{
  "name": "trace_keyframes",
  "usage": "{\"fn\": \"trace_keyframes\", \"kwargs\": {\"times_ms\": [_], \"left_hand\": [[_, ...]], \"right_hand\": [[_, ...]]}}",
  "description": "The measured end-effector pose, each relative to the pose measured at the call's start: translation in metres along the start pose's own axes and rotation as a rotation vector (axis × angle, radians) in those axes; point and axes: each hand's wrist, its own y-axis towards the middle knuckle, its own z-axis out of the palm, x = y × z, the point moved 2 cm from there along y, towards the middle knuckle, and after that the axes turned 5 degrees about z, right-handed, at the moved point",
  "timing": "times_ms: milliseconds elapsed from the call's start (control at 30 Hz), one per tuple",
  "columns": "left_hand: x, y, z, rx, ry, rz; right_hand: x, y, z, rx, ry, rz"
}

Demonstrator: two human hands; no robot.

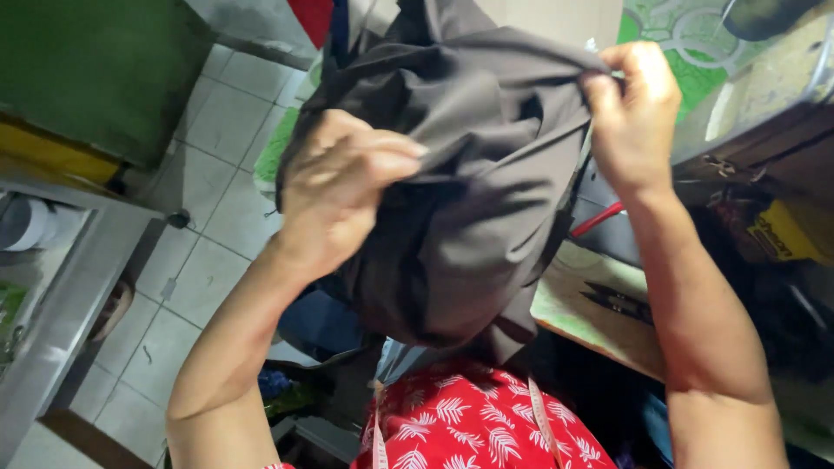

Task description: A person is manually inspecting and repairing a pair of dark brown pants at a sewing workstation.

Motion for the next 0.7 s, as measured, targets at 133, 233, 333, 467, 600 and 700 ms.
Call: {"fn": "trace_keyframes", "kwargs": {"times_ms": [133, 233, 333, 467, 600, 700], "left_hand": [[-0.005, -0.030, -0.006, -0.017, -0.094, -0.118], [-0.003, -0.059, 0.018, 0.171, 0.104, -0.122], [-0.004, -0.058, 0.030, 0.231, 0.093, -0.256], [-0.018, -0.026, 0.047, 0.182, 0.133, -0.221], [-0.013, -0.012, 0.083, 0.127, 0.290, -0.084], [-0.021, -0.002, 0.077, 0.130, 0.107, 0.032]], "right_hand": [[0.010, 0.007, 0.013, 0.097, 0.772, 0.494], [0.013, 0.003, 0.012, 0.213, 0.771, 0.676], [0.028, -0.003, 0.004, 0.244, 0.652, 0.594], [0.043, -0.009, -0.004, 0.196, 0.602, 0.582], [0.053, -0.012, -0.009, 0.190, 0.381, 0.457], [0.052, -0.014, -0.011, 0.174, 0.289, 0.391]]}}
